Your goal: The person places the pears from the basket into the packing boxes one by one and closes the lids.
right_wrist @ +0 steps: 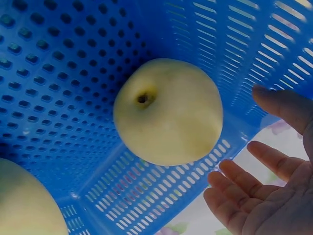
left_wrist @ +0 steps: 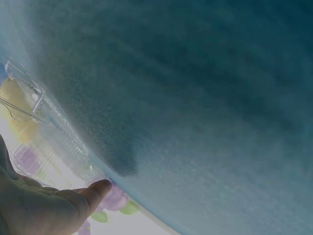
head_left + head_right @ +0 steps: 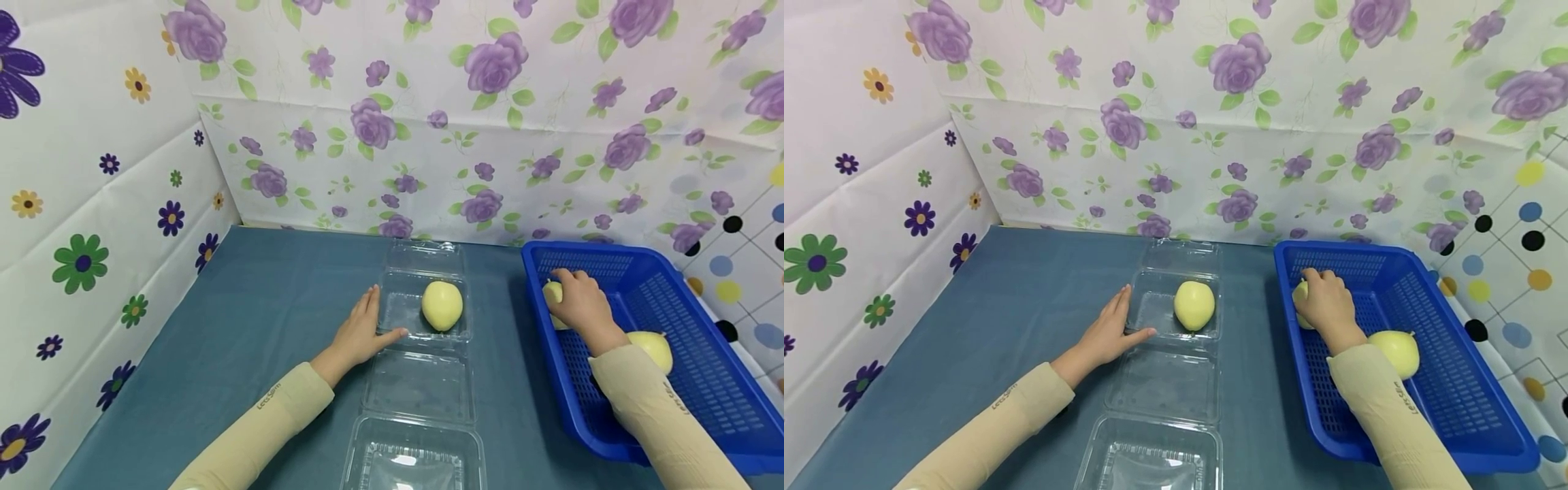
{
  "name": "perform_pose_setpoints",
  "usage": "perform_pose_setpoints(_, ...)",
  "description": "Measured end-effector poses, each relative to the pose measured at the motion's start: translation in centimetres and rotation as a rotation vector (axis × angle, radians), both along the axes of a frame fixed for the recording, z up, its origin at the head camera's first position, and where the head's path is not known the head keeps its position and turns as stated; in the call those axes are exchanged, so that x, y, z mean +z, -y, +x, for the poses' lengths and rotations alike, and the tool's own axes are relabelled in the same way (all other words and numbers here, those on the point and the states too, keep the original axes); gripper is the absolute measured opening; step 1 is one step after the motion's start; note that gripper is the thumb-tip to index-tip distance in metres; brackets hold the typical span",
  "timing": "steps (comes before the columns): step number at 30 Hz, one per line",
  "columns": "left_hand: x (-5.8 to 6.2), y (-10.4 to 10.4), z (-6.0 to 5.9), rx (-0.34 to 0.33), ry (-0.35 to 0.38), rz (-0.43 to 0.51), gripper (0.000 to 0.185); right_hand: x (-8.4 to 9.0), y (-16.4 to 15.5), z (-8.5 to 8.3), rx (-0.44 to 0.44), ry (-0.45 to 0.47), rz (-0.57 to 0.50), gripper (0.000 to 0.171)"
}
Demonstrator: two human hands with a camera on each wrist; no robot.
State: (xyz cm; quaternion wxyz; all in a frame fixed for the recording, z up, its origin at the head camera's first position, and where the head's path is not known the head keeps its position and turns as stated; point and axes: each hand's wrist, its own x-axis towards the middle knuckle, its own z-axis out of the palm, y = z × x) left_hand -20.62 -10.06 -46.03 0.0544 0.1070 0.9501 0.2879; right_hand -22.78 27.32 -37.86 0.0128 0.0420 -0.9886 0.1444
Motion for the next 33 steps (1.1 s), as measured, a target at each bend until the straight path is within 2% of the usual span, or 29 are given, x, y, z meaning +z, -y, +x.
perform_pose_setpoints(5, 0.0, -0.1, 0.0, 0.002, 0.003, 0.002, 0.105, -0.2, -0.3, -0.1, 0.006, 0.056, 0.009, 0.060)
perform_pose_setpoints(10, -0.1, 0.0, 0.1, 0.002, -0.001, -0.004, 0.105, -0.4, -0.7, -0.2, 0.009, 0.114, -0.033, 0.071)
perform_pose_setpoints(23, -0.3, 0.0, -0.1, 0.003, -0.006, -0.008, 0.105, -0.6, -1.8, -0.8, 0.006, 0.184, -0.134, 0.085)
perform_pose_setpoints(33, -0.2, 0.1, 0.0, 0.001, -0.006, -0.010, 0.105, -1.4, -2.5, -1.1, -0.006, 0.230, -0.166, 0.092)
